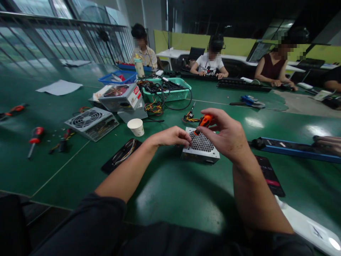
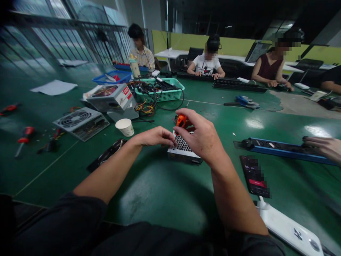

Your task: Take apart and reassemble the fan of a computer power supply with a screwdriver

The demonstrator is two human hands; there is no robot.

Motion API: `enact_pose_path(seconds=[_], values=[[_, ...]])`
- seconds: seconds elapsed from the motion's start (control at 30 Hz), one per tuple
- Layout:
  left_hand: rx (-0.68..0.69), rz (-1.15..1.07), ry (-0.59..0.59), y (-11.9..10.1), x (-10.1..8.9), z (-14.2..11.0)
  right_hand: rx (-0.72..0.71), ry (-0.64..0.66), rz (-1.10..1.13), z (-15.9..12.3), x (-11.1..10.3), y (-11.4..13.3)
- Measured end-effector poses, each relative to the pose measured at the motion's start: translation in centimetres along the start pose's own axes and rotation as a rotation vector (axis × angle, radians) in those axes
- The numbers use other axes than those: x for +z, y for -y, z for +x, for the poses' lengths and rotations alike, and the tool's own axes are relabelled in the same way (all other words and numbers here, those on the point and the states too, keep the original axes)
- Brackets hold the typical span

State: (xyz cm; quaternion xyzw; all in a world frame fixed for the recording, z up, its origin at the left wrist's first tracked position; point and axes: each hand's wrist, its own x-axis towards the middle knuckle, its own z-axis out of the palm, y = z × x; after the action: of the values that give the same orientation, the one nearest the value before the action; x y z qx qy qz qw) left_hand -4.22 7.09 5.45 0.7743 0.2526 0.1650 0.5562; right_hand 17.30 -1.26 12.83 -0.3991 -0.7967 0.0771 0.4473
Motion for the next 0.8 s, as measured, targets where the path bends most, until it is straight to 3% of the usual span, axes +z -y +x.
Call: enact_pose_path(seconds=[0.17, 0.47, 0.8], values=[[0.112, 0.195, 0.018, -0.3, 0.2, 0.1, -0.013, 0.075, -0.054, 0.0, 0.6, -0.1], [0.078, 0.239, 0.033, -0.4, 0.7, 0.2, -0.017, 0.141, -0.1, 0.0, 1.0, -0.4], [0.083, 0.272, 0.03, 1.0, 0.4, 0.5, -0.023, 0.174, -0.037, -0.2, 1.8, 0.0]])
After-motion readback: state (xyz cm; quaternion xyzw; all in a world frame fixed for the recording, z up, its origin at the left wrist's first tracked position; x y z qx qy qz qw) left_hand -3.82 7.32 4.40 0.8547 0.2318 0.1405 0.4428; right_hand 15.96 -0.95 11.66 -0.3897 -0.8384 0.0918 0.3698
